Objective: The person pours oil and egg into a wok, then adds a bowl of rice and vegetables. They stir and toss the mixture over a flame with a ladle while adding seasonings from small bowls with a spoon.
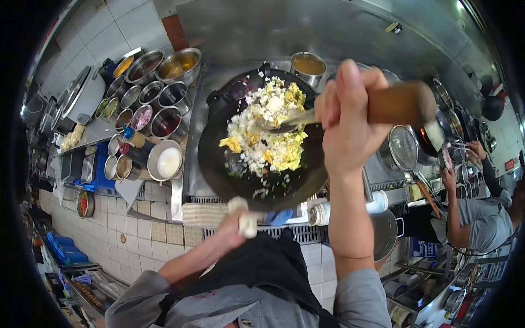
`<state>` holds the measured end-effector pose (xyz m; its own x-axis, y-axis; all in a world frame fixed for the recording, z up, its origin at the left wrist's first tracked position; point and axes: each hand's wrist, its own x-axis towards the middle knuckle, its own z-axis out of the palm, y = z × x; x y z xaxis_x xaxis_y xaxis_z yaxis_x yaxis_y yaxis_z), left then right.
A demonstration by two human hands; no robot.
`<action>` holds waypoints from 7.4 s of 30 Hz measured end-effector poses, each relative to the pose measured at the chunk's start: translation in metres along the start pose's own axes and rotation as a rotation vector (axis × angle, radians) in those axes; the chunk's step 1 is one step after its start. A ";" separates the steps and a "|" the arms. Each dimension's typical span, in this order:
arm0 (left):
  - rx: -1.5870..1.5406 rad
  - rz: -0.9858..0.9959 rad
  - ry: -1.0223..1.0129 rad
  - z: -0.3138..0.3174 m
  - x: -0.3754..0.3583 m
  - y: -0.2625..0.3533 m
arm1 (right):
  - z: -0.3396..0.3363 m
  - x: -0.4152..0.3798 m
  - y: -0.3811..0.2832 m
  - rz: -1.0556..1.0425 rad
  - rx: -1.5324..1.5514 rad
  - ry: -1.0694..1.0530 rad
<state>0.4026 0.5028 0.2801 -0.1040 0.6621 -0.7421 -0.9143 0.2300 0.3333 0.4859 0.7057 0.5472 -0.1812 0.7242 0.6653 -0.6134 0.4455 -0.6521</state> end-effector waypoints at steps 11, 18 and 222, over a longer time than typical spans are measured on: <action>0.095 0.096 0.143 -0.008 -0.003 -0.016 | 0.005 0.003 0.014 0.037 0.019 0.017; 0.111 0.169 -0.071 -0.006 0.039 -0.005 | -0.006 -0.017 0.113 0.038 -0.358 0.097; 1.647 1.505 0.148 0.049 0.088 0.032 | -0.018 0.036 0.044 -0.033 0.043 -0.026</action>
<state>0.3837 0.6033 0.2538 -0.2900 0.8468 0.4459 0.8597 0.0258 0.5101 0.4660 0.7611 0.5361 -0.1805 0.6953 0.6957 -0.6517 0.4452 -0.6141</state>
